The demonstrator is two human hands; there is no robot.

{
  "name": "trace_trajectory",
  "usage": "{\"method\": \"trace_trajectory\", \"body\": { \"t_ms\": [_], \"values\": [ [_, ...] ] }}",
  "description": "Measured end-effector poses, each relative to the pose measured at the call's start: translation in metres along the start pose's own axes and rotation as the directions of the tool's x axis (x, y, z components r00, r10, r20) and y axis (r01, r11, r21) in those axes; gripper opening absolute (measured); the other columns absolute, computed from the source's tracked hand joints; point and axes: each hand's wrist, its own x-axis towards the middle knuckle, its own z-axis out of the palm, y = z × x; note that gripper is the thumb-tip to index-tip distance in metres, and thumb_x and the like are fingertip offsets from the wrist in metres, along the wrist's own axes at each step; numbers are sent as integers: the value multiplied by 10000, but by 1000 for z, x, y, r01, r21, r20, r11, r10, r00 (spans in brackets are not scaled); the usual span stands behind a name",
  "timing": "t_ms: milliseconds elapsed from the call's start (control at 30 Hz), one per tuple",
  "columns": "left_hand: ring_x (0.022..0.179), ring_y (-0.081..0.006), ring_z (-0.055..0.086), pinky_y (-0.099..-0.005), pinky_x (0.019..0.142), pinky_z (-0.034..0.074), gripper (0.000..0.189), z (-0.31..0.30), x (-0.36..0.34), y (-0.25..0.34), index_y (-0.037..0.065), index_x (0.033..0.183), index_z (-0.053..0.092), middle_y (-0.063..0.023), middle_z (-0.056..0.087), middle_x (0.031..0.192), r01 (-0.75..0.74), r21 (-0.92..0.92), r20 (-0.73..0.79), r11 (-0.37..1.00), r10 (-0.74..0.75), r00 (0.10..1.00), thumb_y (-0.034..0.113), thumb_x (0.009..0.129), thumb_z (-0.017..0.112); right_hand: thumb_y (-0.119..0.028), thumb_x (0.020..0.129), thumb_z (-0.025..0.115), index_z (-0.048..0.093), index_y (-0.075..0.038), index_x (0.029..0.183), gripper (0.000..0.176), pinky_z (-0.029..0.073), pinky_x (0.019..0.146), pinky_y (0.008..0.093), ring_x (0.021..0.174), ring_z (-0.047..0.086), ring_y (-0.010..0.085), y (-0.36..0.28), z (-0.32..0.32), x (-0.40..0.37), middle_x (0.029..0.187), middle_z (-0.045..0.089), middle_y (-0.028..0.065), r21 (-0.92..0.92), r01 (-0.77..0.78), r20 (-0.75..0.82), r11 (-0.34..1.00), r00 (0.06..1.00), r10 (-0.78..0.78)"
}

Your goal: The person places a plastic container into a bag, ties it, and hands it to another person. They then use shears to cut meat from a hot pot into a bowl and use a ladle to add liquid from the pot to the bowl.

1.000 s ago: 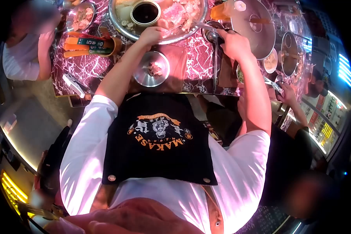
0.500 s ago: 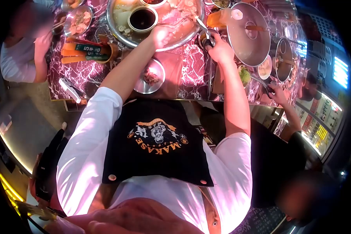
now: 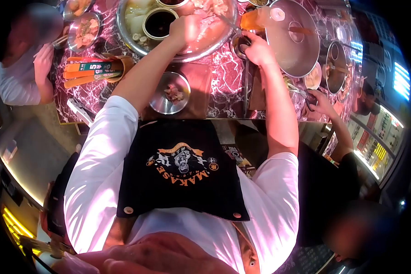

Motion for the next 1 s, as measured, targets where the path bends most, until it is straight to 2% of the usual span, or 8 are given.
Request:
{"method": "trace_trajectory", "body": {
  "t_ms": [167, 267, 333, 367, 433, 700, 833, 1000],
  "values": [
    [883, -402, 638, -478, 747, 513, 261, 29, 0, -19, 168, 1027, 695, -199, 671, 950, 80, -62, -42, 995, -83, 996, 240, 840, 528, -276, 797, 666, 516, -196, 1358, 587, 476, 952, 412, 1091, 615, 348, -12, -7, -12, 1172, 653, 166, -32, -60, -13, 998, 998, 60],
    [817, -313, 681, -403, 707, 518, 259, 27, -16, -34, 136, 1069, 692, -166, 701, 892, 35, -261, -178, 965, -84, 980, 237, 873, 557, -291, 787, 672, 499, -195, 1353, 599, 483, 927, 415, 1085, 617, 338, -25, -27, -49, 1168, 650, 164, -46, -96, -33, 994, 995, 95],
    [705, -194, 655, -335, 629, 503, 258, 22, -30, -41, 83, 1076, 704, -103, 683, 785, 139, -631, -18, 763, -193, 981, 226, 895, 590, -316, 771, 682, 479, -195, 1341, 616, 487, 907, 418, 1067, 623, 332, -22, -31, -68, 1156, 648, 150, -128, -47, -90, 991, 995, 36],
    [705, -194, 655, -335, 629, 503, 258, 19, -35, -45, 83, 1076, 704, -103, 683, 785, 139, -630, -20, 764, -195, 981, 226, 895, 590, -316, 771, 682, 479, -195, 1341, 616, 487, 907, 418, 1067, 623, 332, -23, -32, -73, 1156, 648, 150, -126, -44, -90, 991, 995, 32],
    [635, -74, 559, -235, 571, 438, 239, 16, -49, -51, 7, 1071, 691, -18, 637, 730, 203, -847, 126, 491, -185, 975, 165, 907, 616, -335, 757, 691, 478, -198, 1329, 625, 484, 909, 421, 1073, 621, 330, -25, -29, -80, 1178, 635, 146, -136, -99, 28, 986, 994, 103],
    [710, -48, 518, -203, 637, 425, 244, 6, -93, -66, -2, 1112, 676, 32, 615, 808, 223, -741, 197, 634, -113, 974, 148, 933, 606, -309, 756, 712, 500, -194, 1321, 614, 499, 869, 411, 1007, 644, 326, -45, 14, -68, 1054, 666, 174, -202, 55, 60, 978, 997, -43],
    [719, -101, 593, -261, 678, 480, 235, 7, -101, -70, -6, 1043, 694, -36, 685, 826, 226, -705, 208, 673, -109, 972, 158, 902, 601, -334, 765, 710, 490, -214, 1348, 635, 490, 881, 421, 1025, 637, 340, -43, 37, -63, 1045, 669, 188, -126, 57, 133, 990, 990, -40],
    [751, -137, 629, -287, 703, 496, 229, 15, -99, -80, -17, 1010, 700, -78, 703, 834, 225, -652, 124, 724, -191, 974, 151, 886, 606, -120, 780, 680, 563, -180, 1296, 532, 502, 863, 387, 985, 656, 325, -11, 56, -63, 1045, 682, 164, 78, 116, 124, 990, 984, -126]
  ]
}}
